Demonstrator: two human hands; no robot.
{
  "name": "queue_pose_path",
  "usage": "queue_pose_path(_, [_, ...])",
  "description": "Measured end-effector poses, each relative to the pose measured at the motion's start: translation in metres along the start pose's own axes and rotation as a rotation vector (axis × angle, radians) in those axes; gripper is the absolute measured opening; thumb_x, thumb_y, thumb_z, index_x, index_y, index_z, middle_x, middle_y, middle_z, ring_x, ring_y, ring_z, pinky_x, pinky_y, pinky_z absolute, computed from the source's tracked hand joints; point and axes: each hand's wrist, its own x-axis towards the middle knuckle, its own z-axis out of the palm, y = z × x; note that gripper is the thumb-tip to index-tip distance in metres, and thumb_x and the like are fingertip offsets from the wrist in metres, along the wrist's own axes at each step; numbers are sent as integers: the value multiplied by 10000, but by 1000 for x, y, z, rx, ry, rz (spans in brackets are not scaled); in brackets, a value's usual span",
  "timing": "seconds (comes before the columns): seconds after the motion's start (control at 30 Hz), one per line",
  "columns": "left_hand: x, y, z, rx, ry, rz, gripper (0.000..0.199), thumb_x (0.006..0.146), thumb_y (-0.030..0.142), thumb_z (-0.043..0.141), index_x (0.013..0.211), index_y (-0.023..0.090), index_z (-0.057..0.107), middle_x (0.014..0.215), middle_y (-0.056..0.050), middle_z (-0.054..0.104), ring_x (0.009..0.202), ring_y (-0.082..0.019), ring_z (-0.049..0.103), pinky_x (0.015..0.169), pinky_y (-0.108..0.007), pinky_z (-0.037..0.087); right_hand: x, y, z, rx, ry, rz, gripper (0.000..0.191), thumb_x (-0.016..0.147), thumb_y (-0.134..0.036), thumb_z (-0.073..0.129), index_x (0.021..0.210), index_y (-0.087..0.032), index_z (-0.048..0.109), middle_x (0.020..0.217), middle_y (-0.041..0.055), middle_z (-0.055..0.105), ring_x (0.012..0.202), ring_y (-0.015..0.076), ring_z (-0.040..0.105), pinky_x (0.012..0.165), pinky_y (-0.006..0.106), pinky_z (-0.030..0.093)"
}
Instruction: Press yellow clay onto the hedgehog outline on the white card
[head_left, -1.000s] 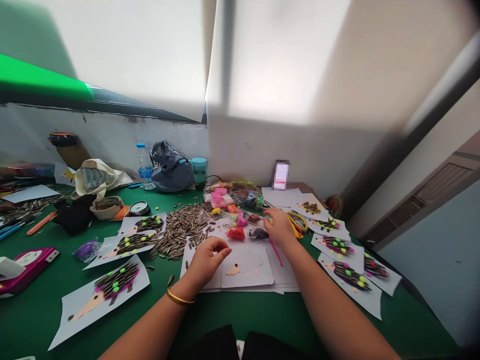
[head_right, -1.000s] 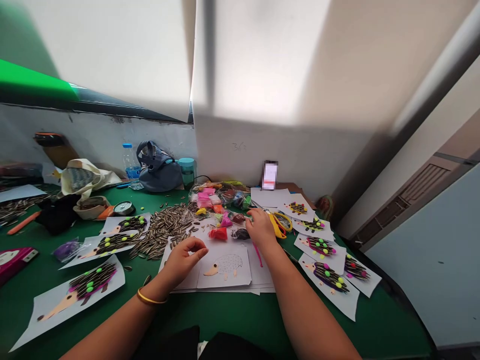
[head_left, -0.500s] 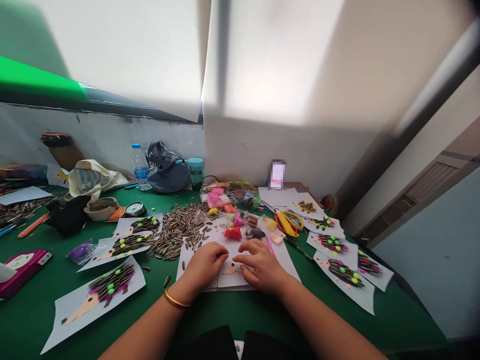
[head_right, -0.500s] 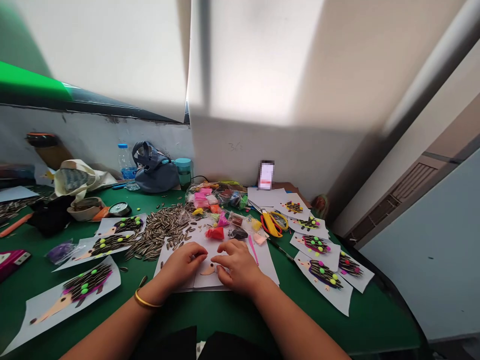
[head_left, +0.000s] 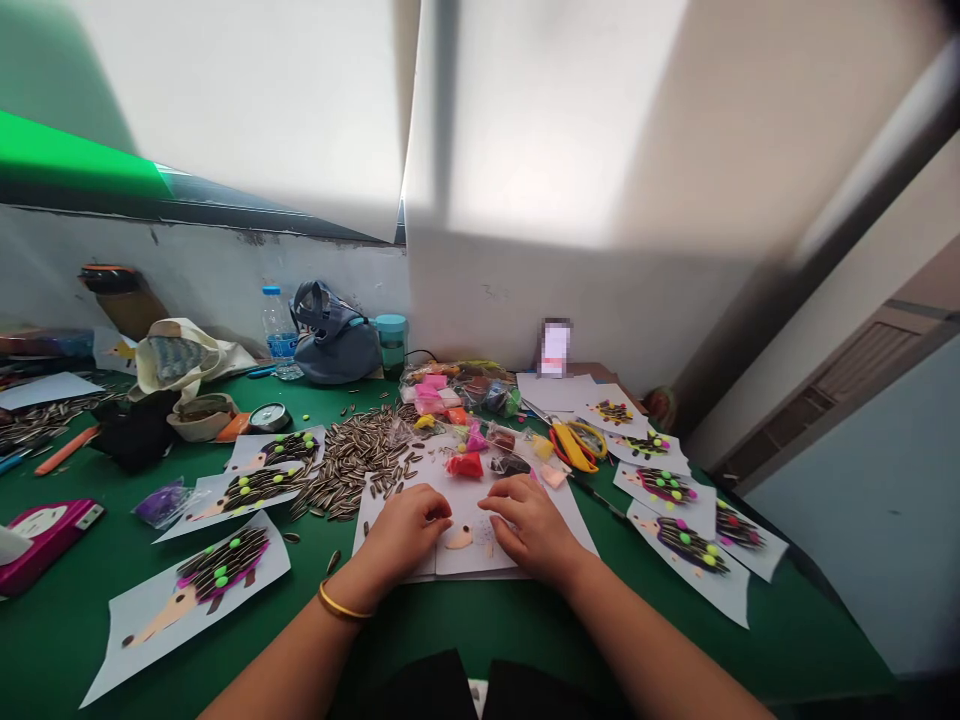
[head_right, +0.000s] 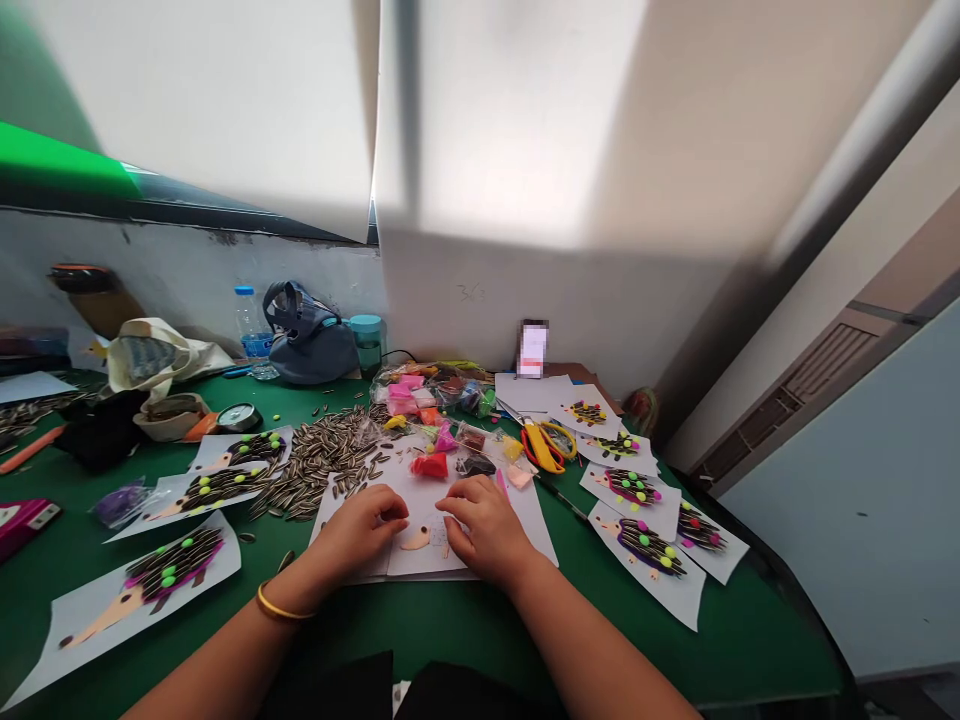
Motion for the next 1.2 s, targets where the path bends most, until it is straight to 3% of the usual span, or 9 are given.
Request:
queue_pose_path(0.23, [-5, 3, 5, 44, -41, 75, 179, 809, 175, 582, 856, 244, 740, 850, -47, 700, 820, -206, 640, 757, -309, 460, -6, 8, -4, 43, 41, 71, 259, 873, -166, 510, 1046, -223, 695, 1023, 85, 633, 966, 233, 555, 847, 413, 472])
queue_pose_path(0.47, [-12, -1, 7, 7, -16, 6, 227, 873, 209, 529, 1001, 235, 716, 989, -57, 725, 938, -222, 659, 848, -345, 492, -5, 10, -3, 57, 46, 78, 227, 897, -198, 519, 1037, -223, 696, 1024, 84, 636, 964, 229, 560, 851, 404, 479])
queue_pose_path(0.7, [-13, 5, 2, 16, -22, -1, 199, 878, 209, 522, 955, 221, 706, 962, -49, 717, 917, -202, 647, 836, -321, 480, -6, 13, -2, 64, 52, 89, 214, 914, -223, 516, 1031, -215, 695, 1026, 87, 636, 971, 228, 561, 857, 395, 478])
queue_pose_path(0.9, [-13, 8, 1, 76, -54, -86, 158, 839, 175, 557, 930, 206, 682, 890, -28, 704, 842, -179, 631, 768, -287, 457, -7, 14, -1, 72, 50, 93, 208, 914, -223, 523, 1037, -219, 691, 1033, 84, 632, 978, 222, 566, 866, 382, 477])
queue_pose_path(1.2, [-11, 6, -2, 155, -143, -19, 143, 836, 211, 592, 834, 231, 734, 884, -26, 678, 855, -173, 622, 764, -267, 435, -8, 17, 1, 65, 39, 100, 209, 915, -223, 521, 1035, -217, 692, 1038, 86, 633, 986, 222, 569, 873, 384, 477])
